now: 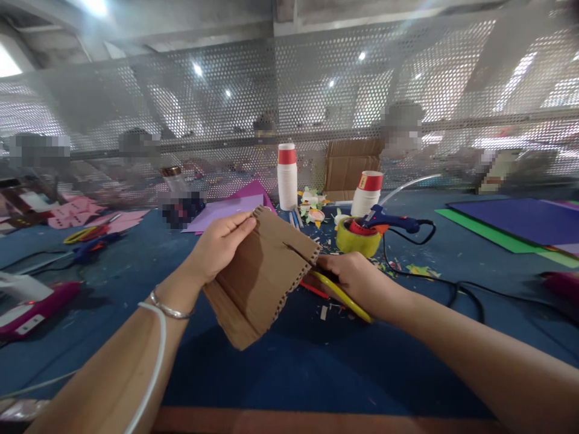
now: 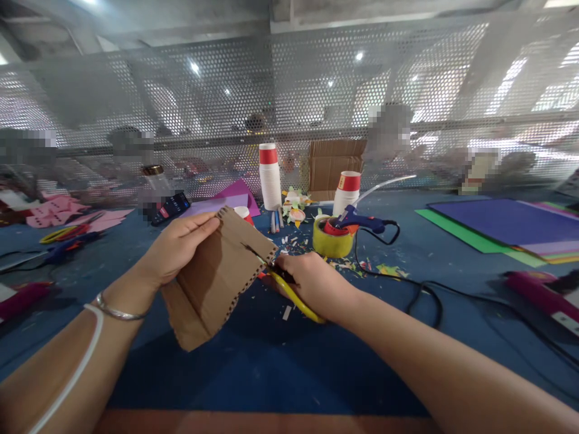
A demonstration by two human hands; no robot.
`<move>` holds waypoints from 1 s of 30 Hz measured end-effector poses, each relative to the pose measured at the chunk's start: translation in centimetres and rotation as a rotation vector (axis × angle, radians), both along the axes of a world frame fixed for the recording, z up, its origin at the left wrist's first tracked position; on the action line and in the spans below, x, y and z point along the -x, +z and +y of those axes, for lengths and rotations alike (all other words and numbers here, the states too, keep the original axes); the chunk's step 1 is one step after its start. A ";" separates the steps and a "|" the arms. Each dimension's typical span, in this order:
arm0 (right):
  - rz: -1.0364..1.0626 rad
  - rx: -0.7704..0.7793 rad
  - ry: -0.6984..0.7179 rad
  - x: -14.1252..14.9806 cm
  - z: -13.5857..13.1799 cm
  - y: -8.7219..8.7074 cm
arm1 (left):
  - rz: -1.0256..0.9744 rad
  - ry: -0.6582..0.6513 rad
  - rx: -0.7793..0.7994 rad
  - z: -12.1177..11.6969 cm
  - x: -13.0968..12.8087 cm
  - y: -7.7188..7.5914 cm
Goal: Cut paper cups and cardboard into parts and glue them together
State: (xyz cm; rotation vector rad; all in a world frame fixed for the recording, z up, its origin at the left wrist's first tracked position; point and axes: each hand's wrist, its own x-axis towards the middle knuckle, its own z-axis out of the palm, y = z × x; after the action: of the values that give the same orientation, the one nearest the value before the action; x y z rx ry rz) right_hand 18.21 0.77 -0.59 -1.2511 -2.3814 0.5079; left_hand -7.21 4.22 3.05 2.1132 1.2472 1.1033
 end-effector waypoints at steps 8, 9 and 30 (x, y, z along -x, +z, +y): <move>-0.006 -0.061 0.006 -0.2 0.3 -0.4 | 0.132 0.109 -0.233 -0.7 -0.5 0.2; -0.020 -0.058 0.003 -0.3 0.4 -0.4 | 0.155 0.127 -0.258 -0.9 -0.7 0.3; -0.031 -0.174 -0.034 -0.7 0.7 -1.5 | 0.125 0.059 -0.203 -1.7 -1.6 0.4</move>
State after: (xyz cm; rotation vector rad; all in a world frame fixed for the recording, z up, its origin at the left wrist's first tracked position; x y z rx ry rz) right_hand 18.95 1.44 -2.07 -1.2268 -2.3679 0.2670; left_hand -5.59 2.49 3.45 2.3406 1.3103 1.1833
